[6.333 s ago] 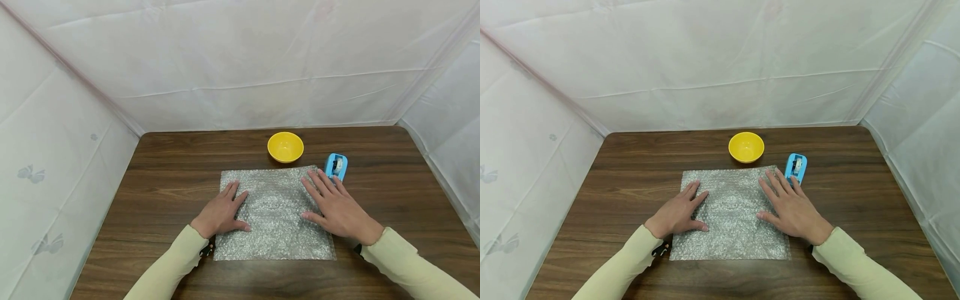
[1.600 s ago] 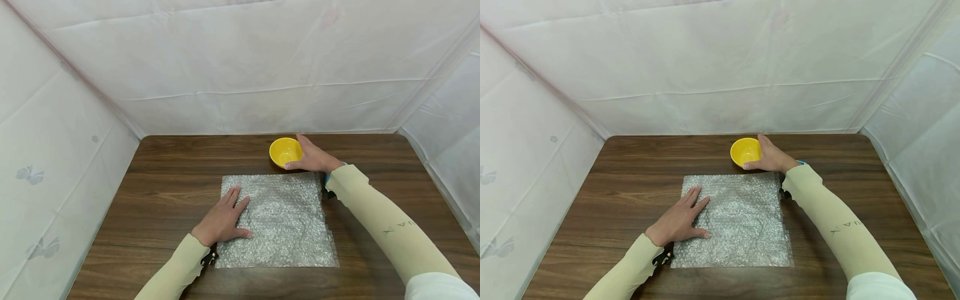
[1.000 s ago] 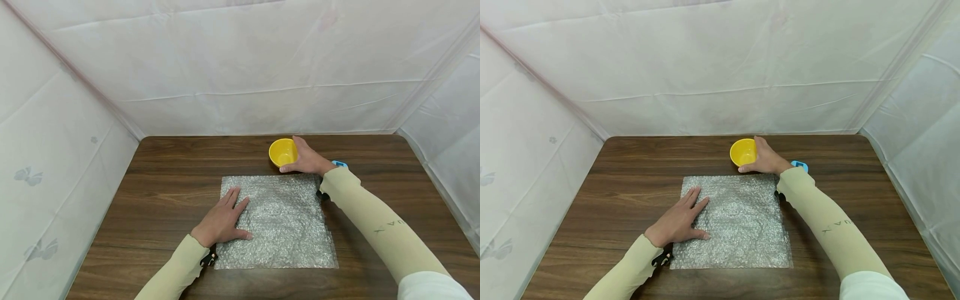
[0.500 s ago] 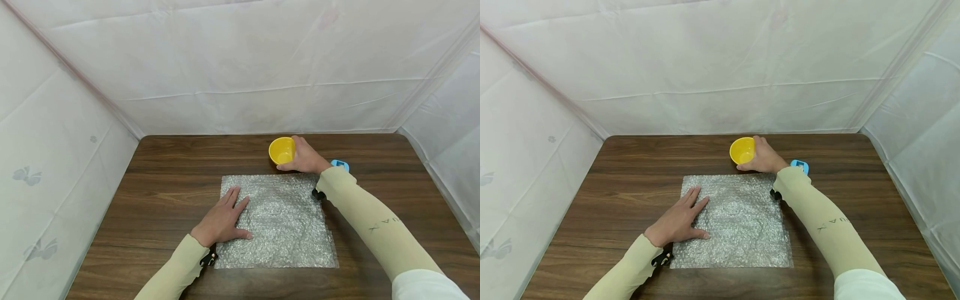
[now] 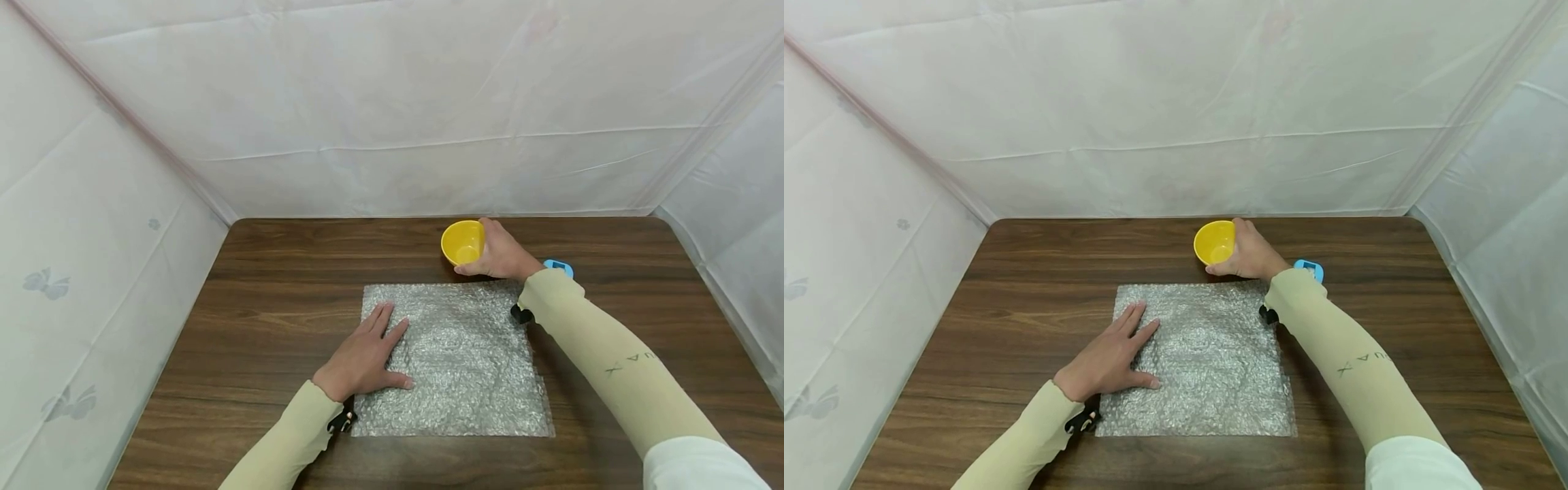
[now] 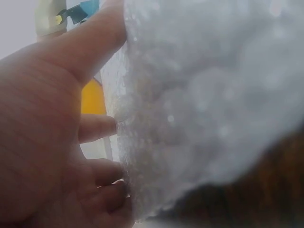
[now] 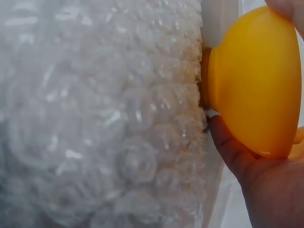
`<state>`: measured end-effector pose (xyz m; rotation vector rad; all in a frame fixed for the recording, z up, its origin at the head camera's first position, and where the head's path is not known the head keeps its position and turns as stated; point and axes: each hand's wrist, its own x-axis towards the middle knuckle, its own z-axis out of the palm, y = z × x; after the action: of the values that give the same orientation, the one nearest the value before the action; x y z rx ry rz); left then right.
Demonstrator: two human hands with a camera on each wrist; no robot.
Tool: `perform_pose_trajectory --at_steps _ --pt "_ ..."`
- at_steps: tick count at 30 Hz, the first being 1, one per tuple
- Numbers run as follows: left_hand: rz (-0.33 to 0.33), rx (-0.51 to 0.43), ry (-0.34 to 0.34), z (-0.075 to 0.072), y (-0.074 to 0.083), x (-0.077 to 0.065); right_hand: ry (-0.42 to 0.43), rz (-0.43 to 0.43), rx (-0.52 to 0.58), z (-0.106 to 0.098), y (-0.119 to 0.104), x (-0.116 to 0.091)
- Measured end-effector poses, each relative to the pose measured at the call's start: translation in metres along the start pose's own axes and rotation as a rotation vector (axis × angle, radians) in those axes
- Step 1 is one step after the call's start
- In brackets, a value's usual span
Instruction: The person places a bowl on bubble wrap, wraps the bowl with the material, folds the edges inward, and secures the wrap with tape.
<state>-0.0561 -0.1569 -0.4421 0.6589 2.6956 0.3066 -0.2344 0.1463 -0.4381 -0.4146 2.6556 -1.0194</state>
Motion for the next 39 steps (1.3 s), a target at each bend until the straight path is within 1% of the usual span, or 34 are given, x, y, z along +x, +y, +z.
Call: perform_pose_trajectory --at_steps 5,14,22,30,39 --pt "0.001 -0.004 -0.002 0.000 0.000 0.000 -0.008 -0.009 -0.010 -0.003 0.001 0.000" --pt "0.002 -0.002 0.007 0.003 0.000 0.002 -0.016 -0.029 0.014 -0.011 0.004 -0.001" --pt "-0.001 0.005 -0.007 0.002 -0.003 0.003 -0.014 -0.078 0.034 -0.018 -0.002 -0.001" --pt "0.003 -0.003 -0.001 0.002 -0.005 0.004 -0.028 -0.120 0.065 -0.026 -0.008 -0.001" --pt "-0.005 0.000 0.000 0.002 -0.007 0.006 -0.042 -0.125 0.074 -0.038 -0.015 -0.002"
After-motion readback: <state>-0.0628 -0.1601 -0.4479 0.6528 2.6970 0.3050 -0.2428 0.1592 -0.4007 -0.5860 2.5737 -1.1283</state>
